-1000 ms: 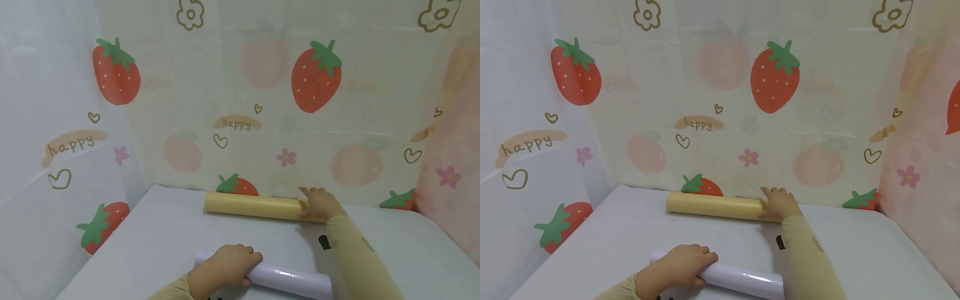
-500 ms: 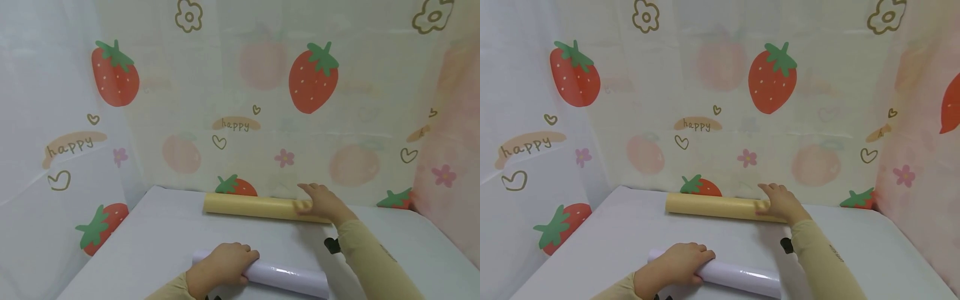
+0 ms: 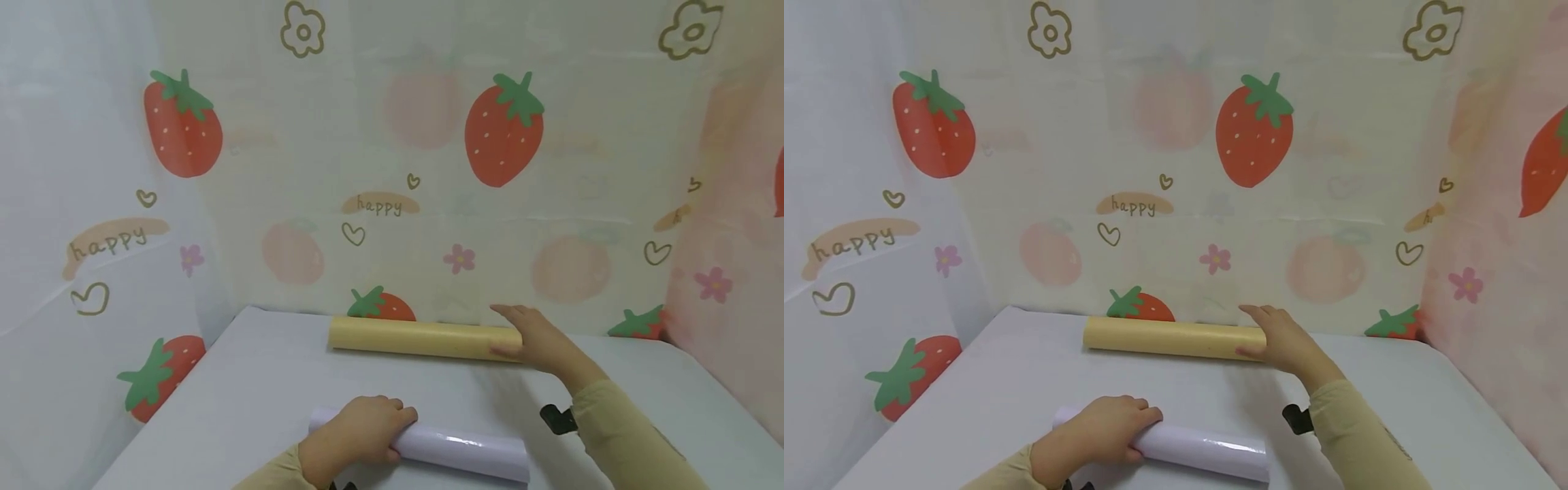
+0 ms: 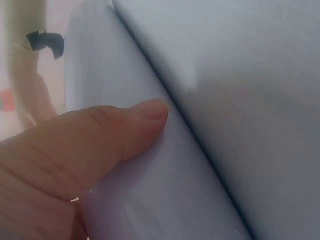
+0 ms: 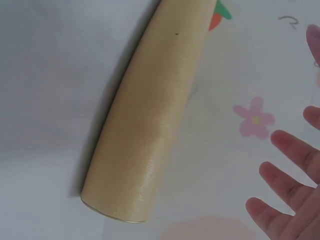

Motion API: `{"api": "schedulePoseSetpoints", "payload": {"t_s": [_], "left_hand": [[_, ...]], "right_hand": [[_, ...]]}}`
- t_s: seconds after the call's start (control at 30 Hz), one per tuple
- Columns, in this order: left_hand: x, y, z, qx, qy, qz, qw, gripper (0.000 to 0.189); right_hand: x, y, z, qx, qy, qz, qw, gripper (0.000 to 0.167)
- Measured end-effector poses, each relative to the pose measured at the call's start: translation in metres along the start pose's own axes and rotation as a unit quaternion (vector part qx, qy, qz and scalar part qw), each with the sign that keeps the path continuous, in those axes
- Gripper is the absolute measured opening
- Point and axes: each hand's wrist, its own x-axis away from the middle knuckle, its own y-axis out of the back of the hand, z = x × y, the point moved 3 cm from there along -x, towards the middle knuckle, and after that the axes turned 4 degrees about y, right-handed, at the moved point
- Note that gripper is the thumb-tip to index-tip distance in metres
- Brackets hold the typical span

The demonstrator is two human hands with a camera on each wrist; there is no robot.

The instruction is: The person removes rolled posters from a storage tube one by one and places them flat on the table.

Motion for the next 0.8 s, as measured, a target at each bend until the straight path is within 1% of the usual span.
{"api": "schedulePoseSetpoints", "payload": {"t_s": [0.07,0.27,0.43,0.63,0.8], "left_hand": [[0.000,0.000,0.000,0.000,-0.001,-0.002,1.0000,0.044],[0.001,0.000,0.000,-0.001,0.001,-0.009,1.0000,0.044],[0.001,0.001,0.000,-0.002,0.005,-0.010,0.9999,0.044],[0.001,0.001,0.001,0.003,0.008,-0.004,1.0000,0.045],[0.001,-0.001,0.003,0.007,0.015,0.007,0.9998,0.046]], "right_hand": [[0.005,0.002,0.002,-0.010,0.006,-0.005,0.9999,0.075],[0.025,0.005,0.010,-0.066,0.001,-0.003,0.9978,0.071],[0.041,0.004,0.017,-0.088,0.002,0.003,0.9962,0.070],[0.059,0.001,0.023,-0.103,0.002,0.006,0.9947,0.065],[0.075,-0.006,0.030,-0.130,0.004,0.024,0.9912,0.058]]}}
